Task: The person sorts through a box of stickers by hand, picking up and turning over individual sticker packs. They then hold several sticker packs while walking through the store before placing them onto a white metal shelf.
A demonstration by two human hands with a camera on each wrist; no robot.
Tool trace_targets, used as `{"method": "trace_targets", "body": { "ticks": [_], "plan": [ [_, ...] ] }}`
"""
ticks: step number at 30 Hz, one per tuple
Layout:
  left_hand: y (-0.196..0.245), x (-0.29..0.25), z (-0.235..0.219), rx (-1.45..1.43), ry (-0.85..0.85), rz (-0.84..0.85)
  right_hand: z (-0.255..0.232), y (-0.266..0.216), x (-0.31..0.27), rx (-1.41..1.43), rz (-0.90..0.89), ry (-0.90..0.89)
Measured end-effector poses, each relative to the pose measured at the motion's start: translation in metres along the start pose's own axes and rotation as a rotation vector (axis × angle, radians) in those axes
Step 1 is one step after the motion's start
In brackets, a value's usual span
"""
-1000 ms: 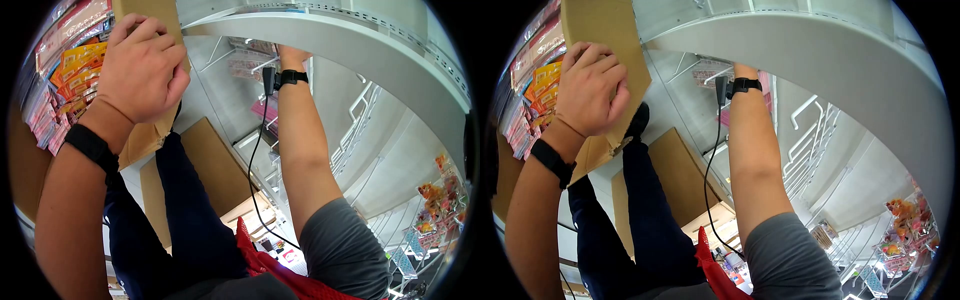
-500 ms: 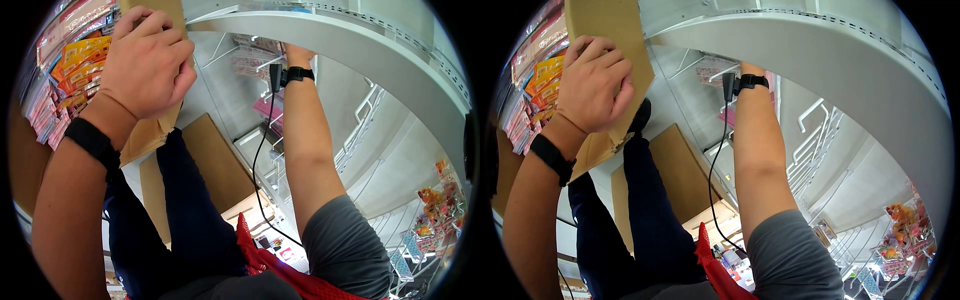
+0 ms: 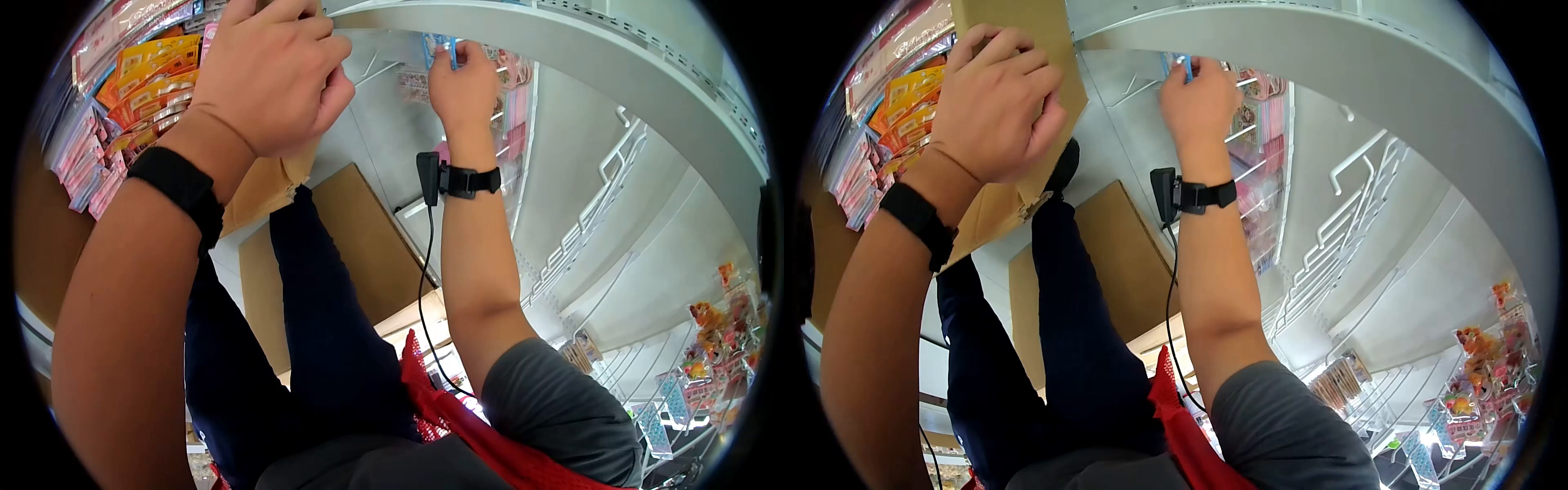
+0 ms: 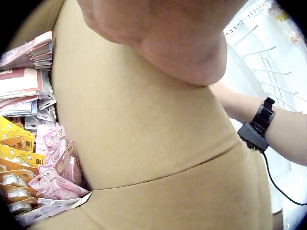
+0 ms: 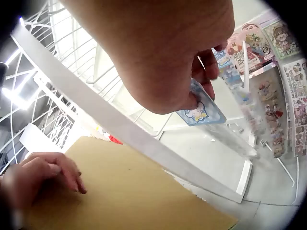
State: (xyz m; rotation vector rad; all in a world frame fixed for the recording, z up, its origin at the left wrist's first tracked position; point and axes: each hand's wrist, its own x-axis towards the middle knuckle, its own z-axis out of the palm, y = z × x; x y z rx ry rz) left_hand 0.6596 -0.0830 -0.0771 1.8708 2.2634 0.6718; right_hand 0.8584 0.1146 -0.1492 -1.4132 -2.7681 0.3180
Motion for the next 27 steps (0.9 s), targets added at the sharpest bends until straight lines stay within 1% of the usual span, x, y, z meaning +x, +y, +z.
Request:
{"method": "trace_targets", "body": {
  "ticks": [1, 4, 6, 7, 10, 12, 14, 15, 16, 18, 19, 20, 22, 23, 25, 27],
  "plan": [
    [0.0, -0.001, 0.001, 0.001, 0.001, -0.001, -0.007, -0.01, -0.006, 0.093, 0.083, -0.097],
    [-0.001, -0.003, 0.002, 0.025, 0.009, -0.009, -0.022, -0.031, -0.022, 0.273, 0.134, -0.072],
    [-0.001, -0.003, 0.001, 0.058, 0.013, -0.01, -0.03, -0.038, -0.031, 0.296, 0.143, -0.106],
    [-0.001, -0.002, 0.001, 0.046, -0.02, -0.034, -0.035, -0.042, -0.034, 0.311, 0.143, -0.12],
    [0.001, -0.006, -0.004, 0.048, -0.15, -0.092, -0.061, -0.054, -0.056, 0.199, -0.049, -0.059],
    [0.0, -0.003, -0.011, 0.12, -0.239, -0.111, -0.097, -0.073, -0.074, 0.233, -0.07, -0.138],
    [0.009, -0.014, -0.025, -0.006, -0.206, -0.078, -0.128, -0.088, -0.092, 0.229, -0.213, -0.119],
    [0.016, -0.02, -0.034, -0.099, -0.135, -0.041, -0.15, -0.103, -0.097, 0.216, -0.228, -0.158],
    [0.025, -0.031, -0.049, -0.203, -0.072, -0.003, -0.173, -0.117, -0.106, 0.197, -0.236, -0.207],
    [0.042, -0.046, -0.092, -0.553, -0.252, -0.095, -0.224, -0.139, -0.116, 0.107, -0.347, -0.335],
    [0.045, -0.059, -0.117, -0.667, -0.312, -0.152, -0.248, -0.156, -0.12, 0.063, -0.404, -0.387],
    [0.048, -0.072, -0.145, -0.78, -0.37, -0.208, -0.273, -0.175, -0.125, 0.101, -0.455, -0.415],
    [0.052, -0.1, -0.204, -0.957, -0.397, -0.26, -0.322, -0.213, -0.141, 0.165, -0.557, -0.472],
    [0.054, -0.121, -0.222, -1.032, -0.349, -0.264, -0.345, -0.236, -0.153, 0.208, -0.597, -0.49],
    [0.052, -0.144, -0.287, -1.263, -0.377, -0.204, -0.384, -0.285, -0.175, 0.286, -0.679, -0.526],
    [0.055, -0.168, -0.363, -1.287, -0.452, -0.219, -0.422, -0.335, -0.193, 0.35, -0.784, -0.544]
  ]
}}
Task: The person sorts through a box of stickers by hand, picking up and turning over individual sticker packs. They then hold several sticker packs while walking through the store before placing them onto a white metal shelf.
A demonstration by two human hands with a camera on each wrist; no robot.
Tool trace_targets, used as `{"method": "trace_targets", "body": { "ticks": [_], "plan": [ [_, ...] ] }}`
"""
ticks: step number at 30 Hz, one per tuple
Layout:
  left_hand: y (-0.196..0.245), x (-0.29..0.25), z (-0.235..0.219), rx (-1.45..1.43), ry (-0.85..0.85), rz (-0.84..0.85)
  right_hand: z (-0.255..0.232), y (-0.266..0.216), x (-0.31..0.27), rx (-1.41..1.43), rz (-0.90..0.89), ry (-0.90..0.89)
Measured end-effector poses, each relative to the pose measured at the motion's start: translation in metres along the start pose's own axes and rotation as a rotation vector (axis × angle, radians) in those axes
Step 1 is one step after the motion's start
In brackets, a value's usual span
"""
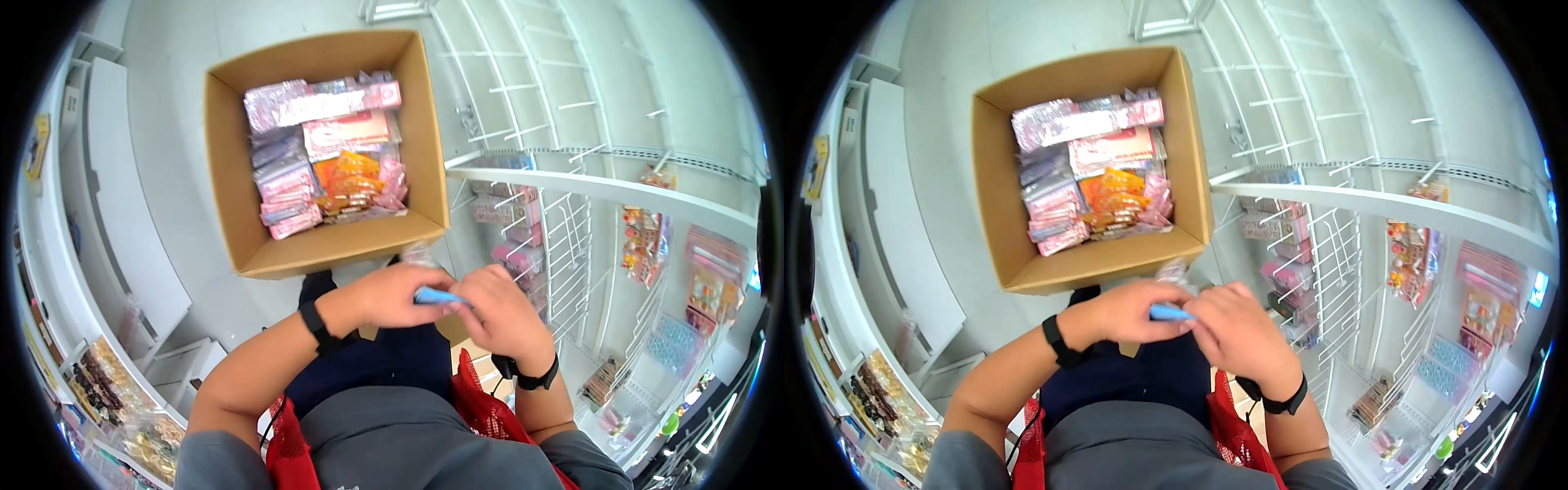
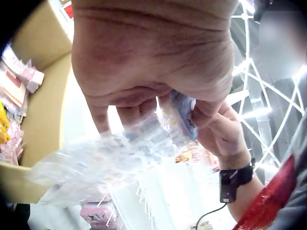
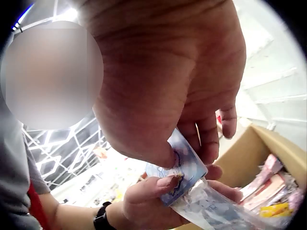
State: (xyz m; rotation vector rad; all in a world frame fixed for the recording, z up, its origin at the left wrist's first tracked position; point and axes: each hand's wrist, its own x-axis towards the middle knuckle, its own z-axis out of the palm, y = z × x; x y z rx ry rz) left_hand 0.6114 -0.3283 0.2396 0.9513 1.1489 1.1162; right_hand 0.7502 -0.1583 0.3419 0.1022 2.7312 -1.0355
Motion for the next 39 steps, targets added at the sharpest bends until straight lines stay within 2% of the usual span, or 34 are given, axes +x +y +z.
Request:
{"method": "trace_targets", "body": {
  "ticks": [3, 7, 11, 12, 14, 15, 18, 20, 21, 23, 26, 29, 35, 38, 39],
  "plan": [
    [0.056, -0.071, -0.007, 0.134, -0.01, 0.162, -0.02, -0.085, 0.012, 0.035, -0.123, 0.01],
    [0.145, -0.159, -0.024, 0.096, 0.011, 0.162, -0.045, -0.172, 0.024, 0.112, -0.265, 0.091],
    [0.179, -0.218, -0.016, -0.07, 0.091, 0.069, -0.045, -0.22, 0.029, 0.246, -0.344, 0.203],
    [0.184, -0.224, -0.013, -0.104, 0.101, 0.113, -0.041, -0.227, 0.03, 0.29, -0.354, 0.236],
    [0.188, -0.229, -0.006, -0.18, 0.115, 0.196, -0.035, -0.241, 0.024, 0.567, -0.186, 0.232],
    [0.192, -0.235, -0.004, -0.173, 0.093, 0.17, -0.035, -0.251, 0.019, 0.724, -0.086, 0.241],
    [0.21, -0.236, 0.022, -0.084, 0.287, 0.204, -0.038, -0.263, 0.002, 0.875, -0.034, 0.252],
    [0.225, -0.232, 0.034, -0.013, 0.278, 0.251, -0.043, -0.248, -0.008, 0.86, -0.078, 0.114],
    [0.232, -0.23, 0.044, 0.027, 0.296, 0.251, -0.046, -0.251, -0.016, 0.815, -0.109, 0.152],
    [0.244, -0.225, 0.059, 0.067, 0.309, 0.222, -0.056, -0.254, -0.029, 0.917, -0.067, 0.157],
    [0.246, -0.219, 0.079, -0.157, 0.328, 0.142, -0.066, -0.252, -0.05, 0.972, -0.032, 0.186],
    [0.248, -0.208, 0.095, -0.45, 0.32, 0.229, -0.073, -0.249, -0.07, 1.02, -0.044, 0.242],
    [0.26, -0.193, 0.136, -0.209, 0.487, 0.275, -0.081, -0.24, -0.097, 1.005, -0.16, 0.337],
    [0.261, -0.189, 0.154, -0.184, 0.594, 0.282, -0.079, -0.226, -0.101, 1.028, -0.221, 0.357],
    [0.26, -0.188, 0.158, -0.273, 0.593, 0.318, -0.079, -0.221, -0.103, 1.02, -0.23, 0.365]
  ]
}}
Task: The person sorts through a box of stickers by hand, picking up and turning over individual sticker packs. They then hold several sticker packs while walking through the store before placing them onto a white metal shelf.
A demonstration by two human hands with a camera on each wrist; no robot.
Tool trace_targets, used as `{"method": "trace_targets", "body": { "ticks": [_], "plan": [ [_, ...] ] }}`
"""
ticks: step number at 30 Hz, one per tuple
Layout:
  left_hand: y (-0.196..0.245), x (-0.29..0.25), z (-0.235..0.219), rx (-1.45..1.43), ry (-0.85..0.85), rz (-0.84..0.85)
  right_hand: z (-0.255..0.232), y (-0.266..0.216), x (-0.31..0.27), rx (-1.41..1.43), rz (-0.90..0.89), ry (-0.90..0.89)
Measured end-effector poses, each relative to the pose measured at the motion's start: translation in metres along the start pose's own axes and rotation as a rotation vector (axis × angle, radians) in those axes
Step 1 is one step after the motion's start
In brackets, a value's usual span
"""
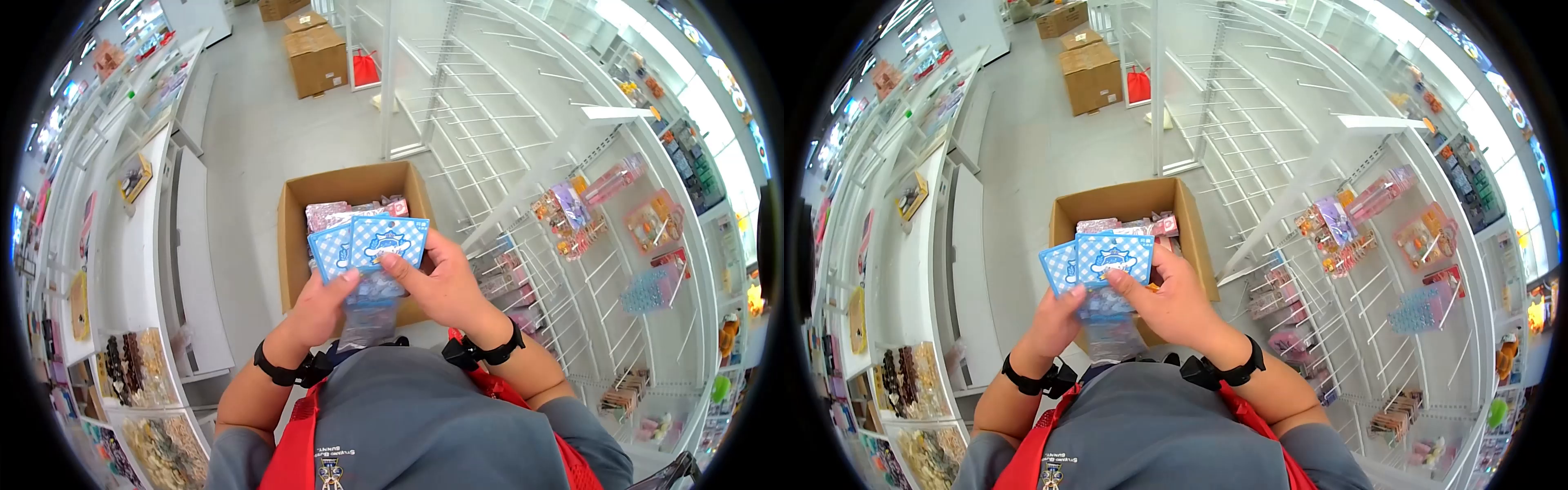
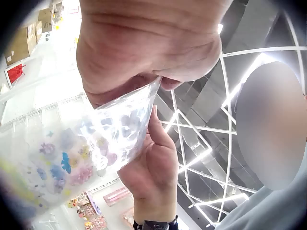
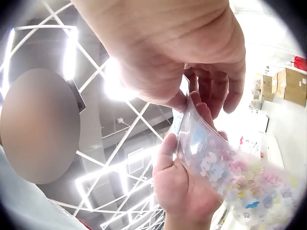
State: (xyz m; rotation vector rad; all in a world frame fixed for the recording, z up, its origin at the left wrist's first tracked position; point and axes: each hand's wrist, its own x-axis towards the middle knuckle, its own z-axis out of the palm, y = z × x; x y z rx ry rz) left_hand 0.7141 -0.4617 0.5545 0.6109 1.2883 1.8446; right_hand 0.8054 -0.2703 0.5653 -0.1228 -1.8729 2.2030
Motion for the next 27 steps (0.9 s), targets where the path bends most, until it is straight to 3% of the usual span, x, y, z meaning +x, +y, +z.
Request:
{"method": "trace_targets", "body": {
  "ticks": [2, 7, 8, 9, 11, 14, 17, 21, 27],
  "plan": [
    [-0.005, -0.003, 0.004, -0.184, 0.021, 0.016, -0.007, 0.0, -0.004, 0.014, -0.001, 0.019],
    [-0.013, -0.012, 0.02, -0.01, 0.167, 0.065, -0.032, -0.006, -0.013, 0.07, 0.041, 0.134],
    [-0.016, -0.015, 0.018, 0.038, 0.203, 0.089, -0.044, 0.004, -0.011, 0.068, -0.067, 0.178],
    [-0.018, -0.018, 0.017, 0.07, 0.248, 0.101, -0.056, 0.001, -0.013, 0.131, -0.044, 0.181],
    [-0.021, -0.022, 0.013, 0.134, 0.34, 0.127, -0.079, -0.012, -0.018, 0.255, -0.001, 0.183],
    [-0.02, -0.028, 0.016, 0.177, 0.498, 0.205, -0.086, -0.043, -0.037, 0.324, 0.075, 0.033],
    [-0.012, -0.033, 0.025, 0.198, 0.576, 0.245, -0.079, -0.059, -0.054, 0.193, 0.184, -0.2],
    [-0.012, -0.043, 0.023, 0.25, 0.616, 0.204, -0.039, -0.062, -0.051, 0.22, 0.247, -0.451],
    [0.004, -0.066, 0.03, 0.25, 0.532, 0.158, 0.018, -0.001, -0.031, 0.133, 0.002, -0.146]
  ]
}}
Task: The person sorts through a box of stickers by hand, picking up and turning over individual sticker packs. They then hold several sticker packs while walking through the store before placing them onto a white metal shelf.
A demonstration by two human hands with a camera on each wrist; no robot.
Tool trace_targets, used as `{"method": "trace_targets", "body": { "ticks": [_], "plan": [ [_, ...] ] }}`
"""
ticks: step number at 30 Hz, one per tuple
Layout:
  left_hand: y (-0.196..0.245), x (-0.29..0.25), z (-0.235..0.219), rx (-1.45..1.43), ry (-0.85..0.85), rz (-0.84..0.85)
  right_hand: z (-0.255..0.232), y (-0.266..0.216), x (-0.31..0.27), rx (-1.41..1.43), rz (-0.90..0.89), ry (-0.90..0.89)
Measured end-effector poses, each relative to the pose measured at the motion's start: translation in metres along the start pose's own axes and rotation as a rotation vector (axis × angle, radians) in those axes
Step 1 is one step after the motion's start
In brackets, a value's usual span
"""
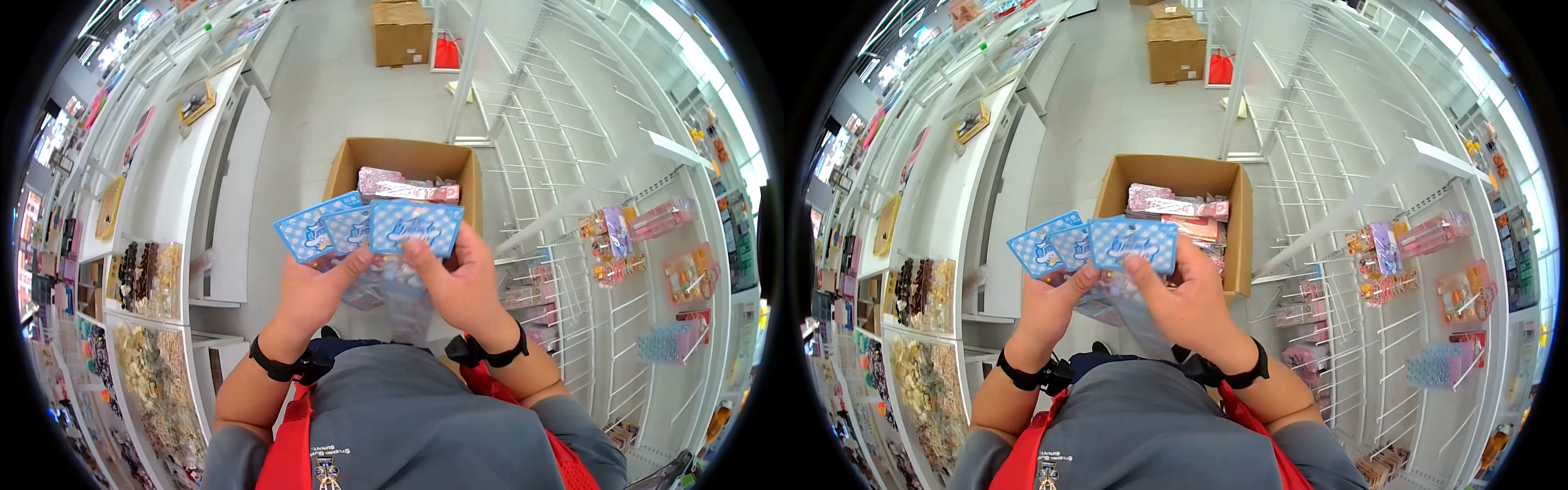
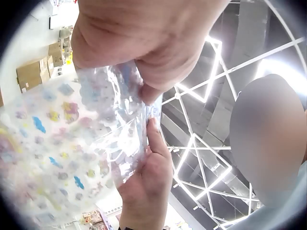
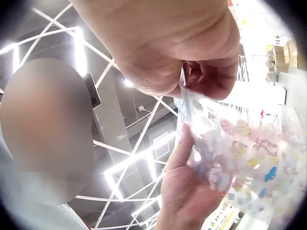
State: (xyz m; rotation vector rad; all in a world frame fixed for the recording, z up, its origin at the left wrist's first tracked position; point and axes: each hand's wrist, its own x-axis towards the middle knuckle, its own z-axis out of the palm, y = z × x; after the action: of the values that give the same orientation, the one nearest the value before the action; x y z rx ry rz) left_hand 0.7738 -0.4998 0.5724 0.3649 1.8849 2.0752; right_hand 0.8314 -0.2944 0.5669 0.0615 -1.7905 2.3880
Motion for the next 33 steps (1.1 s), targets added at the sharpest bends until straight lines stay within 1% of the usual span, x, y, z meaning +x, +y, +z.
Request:
{"method": "trace_targets", "body": {
  "ticks": [1, 4, 8, 9, 12, 15, 18, 20, 21, 24, 27, 30, 31, 32, 33],
  "plan": [
    [0.001, -0.004, -0.003, -0.027, -0.006, 0.012, 0.01, 0.001, 0.005, 0.064, -0.025, 0.043],
    [0.003, -0.014, -0.016, -0.094, -0.03, 0.04, 0.03, 0.008, 0.014, 0.226, 0.034, 0.03],
    [0.003, -0.027, -0.047, -0.094, -0.052, 0.075, 0.049, 0.023, 0.018, 0.105, 0.152, -0.131],
    [0.003, -0.032, -0.056, -0.082, -0.054, 0.09, 0.059, 0.024, 0.019, 0.072, 0.131, -0.126],
    [-0.012, -0.047, -0.101, -0.498, -0.028, -0.029, 0.095, 0.031, 0.022, -0.001, 0.074, -0.109],
    [-0.006, -0.064, -0.133, -0.388, 0.034, 0.003, 0.136, 0.046, 0.024, -0.002, 0.036, -0.079],
    [0.002, -0.078, -0.172, -0.229, 0.061, 0.147, 0.181, 0.062, 0.026, -0.001, 0.001, -0.033],
    [0.007, -0.091, -0.206, -0.291, 0.05, 0.109, 0.2, 0.068, 0.032, -0.03, -0.032, -0.005],
    [0.009, -0.097, -0.223, -0.321, 0.045, 0.09, 0.193, 0.076, 0.035, -0.225, -0.02, 0.053],
    [0.005, -0.112, -0.275, -0.24, 0.193, 0.164, 0.216, 0.062, 0.043, 0.021, 0.014, 0.032],
    [-0.007, -0.122, -0.322, -0.167, 0.274, 0.168, 0.235, 0.053, 0.036, 0.185, 0.15, -0.105],
    [0.004, -0.132, -0.353, -0.189, 0.292, 0.178, 0.316, 0.06, 0.017, 0.08, 0.183, -0.134],
    [0.007, -0.133, -0.359, -0.216, 0.288, 0.182, 0.33, 0.069, 0.016, -0.005, 0.195, -0.232],
    [0.009, -0.134, -0.364, -0.243, 0.285, 0.184, 0.356, 0.077, 0.016, 0.017, 0.168, -0.244],
    [0.01, -0.135, -0.37, -0.269, 0.284, 0.185, 0.375, 0.087, 0.018, 0.001, 0.148, -0.209]
  ]
}}
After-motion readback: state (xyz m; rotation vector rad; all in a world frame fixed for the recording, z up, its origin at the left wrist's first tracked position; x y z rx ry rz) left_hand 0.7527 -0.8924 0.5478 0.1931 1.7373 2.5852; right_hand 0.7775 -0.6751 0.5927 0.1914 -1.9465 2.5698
